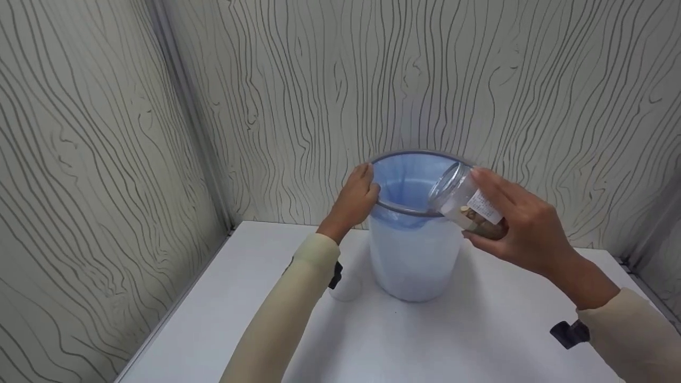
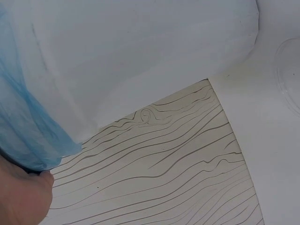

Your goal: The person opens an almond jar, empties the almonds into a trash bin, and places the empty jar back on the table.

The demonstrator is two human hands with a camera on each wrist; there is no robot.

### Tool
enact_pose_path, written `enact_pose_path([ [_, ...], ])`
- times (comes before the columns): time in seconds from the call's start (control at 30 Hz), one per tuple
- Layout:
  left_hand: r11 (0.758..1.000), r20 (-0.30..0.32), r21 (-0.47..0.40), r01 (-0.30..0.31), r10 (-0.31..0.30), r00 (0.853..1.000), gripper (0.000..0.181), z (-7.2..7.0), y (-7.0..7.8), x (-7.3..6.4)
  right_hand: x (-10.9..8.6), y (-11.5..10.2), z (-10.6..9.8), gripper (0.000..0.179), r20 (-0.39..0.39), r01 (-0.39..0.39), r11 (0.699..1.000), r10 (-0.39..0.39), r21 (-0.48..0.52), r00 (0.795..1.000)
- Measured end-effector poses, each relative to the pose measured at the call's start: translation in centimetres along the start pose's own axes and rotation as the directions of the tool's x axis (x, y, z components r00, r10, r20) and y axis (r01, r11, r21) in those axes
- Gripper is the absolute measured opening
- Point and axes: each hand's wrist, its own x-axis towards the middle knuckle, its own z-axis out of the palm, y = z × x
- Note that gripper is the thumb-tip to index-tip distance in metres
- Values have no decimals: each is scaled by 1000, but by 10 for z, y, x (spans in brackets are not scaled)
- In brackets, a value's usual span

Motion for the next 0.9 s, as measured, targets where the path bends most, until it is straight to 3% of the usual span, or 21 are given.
enact_pose_path([
  [0.6,1000,-17,-3,-5,5,1000,61,3,-3,-1,1,16,1,101,34,-27,999,28,-35,999],
  [0.9,1000,-15,9,-20,20,1000,62,2,-4,3,1,26,1,105,30,-98,995,98,-9,995],
])
